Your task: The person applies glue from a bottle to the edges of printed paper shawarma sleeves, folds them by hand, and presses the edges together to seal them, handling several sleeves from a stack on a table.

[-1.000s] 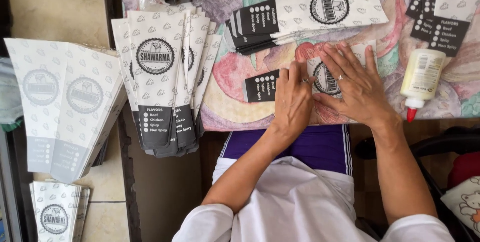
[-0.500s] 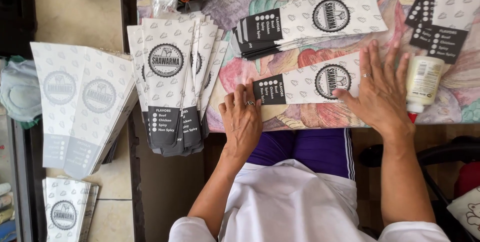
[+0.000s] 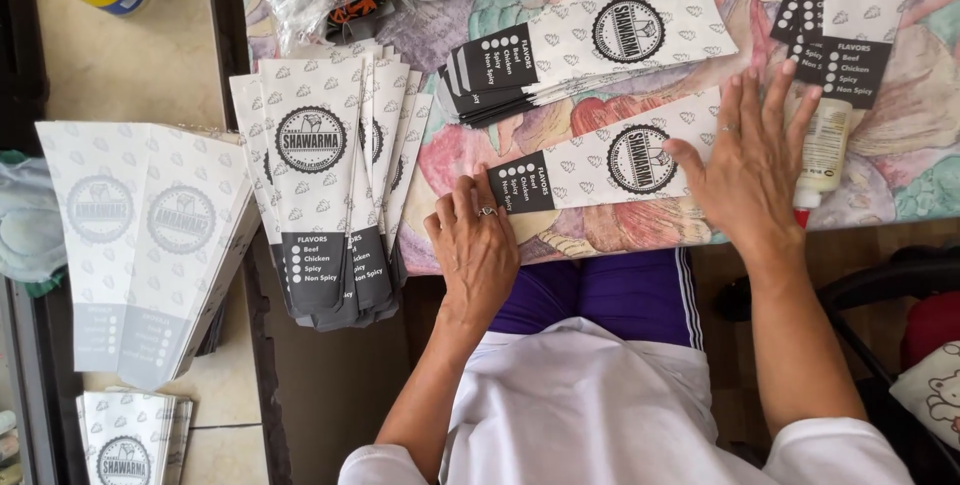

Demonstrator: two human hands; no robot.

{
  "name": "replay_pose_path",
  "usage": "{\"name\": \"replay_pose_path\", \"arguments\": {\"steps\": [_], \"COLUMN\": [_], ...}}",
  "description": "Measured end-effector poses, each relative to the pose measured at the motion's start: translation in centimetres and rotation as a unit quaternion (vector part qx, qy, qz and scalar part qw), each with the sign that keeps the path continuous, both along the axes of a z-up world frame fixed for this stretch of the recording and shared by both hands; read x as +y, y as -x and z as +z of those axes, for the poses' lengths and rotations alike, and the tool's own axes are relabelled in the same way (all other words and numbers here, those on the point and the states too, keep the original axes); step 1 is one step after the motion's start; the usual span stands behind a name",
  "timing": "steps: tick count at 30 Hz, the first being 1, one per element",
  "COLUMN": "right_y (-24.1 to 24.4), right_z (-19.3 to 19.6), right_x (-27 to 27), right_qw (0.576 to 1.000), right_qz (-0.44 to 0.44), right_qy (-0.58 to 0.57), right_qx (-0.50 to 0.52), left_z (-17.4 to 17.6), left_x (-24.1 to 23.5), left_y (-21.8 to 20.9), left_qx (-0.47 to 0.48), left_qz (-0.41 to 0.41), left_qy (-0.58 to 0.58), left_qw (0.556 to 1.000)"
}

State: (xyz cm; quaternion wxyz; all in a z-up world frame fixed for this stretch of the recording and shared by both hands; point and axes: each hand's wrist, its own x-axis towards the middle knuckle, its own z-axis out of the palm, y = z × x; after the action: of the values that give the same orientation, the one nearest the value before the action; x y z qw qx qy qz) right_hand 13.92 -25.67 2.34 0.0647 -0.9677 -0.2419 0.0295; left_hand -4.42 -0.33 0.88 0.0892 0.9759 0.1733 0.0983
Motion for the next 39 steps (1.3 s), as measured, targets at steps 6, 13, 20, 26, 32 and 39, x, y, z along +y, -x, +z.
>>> {"name": "replay_pose_path", "arguments": {"steps": [6, 13, 20, 26, 32, 39], "right_y": [9.7, 9.9, 4.5, -3.8, -4.3, 1.6], "right_z": [1.8, 1.8, 3.1, 0.7, -0.4, -1.0], "right_x": [3.7, -2.4, -1.7, 4.2, 7.9, 3.7], "right_qw": [0.979, 0.998, 0.983, 0.965, 0.946, 0.902], "right_qz": [0.2, 0.064, 0.071, 0.152, 0.22, 0.238], "right_qy": [-0.05, -0.025, -0.077, -0.189, -0.192, -0.283], "right_qx": [-0.007, -0.016, -0.149, -0.096, -0.143, -0.222], "left_z": [1.1, -1.1, -3.1, 3.1, 5.2, 1.2], "left_x": [-2.3, -3.3, -4.5, -1.7, 8.9, 14.0], "left_y": [-1.6, -1.5, 1.6, 3.5, 5.2, 4.9], "left_qx": [-0.207, -0.09, -0.112, -0.221, -0.211, -0.137], "left_qz": [-0.179, -0.266, -0.27, -0.215, 0.131, 0.264], "left_qy": [0.178, 0.077, 0.052, 0.158, 0.217, -0.094], "left_qw": [0.945, 0.957, 0.955, 0.938, 0.944, 0.95]}}
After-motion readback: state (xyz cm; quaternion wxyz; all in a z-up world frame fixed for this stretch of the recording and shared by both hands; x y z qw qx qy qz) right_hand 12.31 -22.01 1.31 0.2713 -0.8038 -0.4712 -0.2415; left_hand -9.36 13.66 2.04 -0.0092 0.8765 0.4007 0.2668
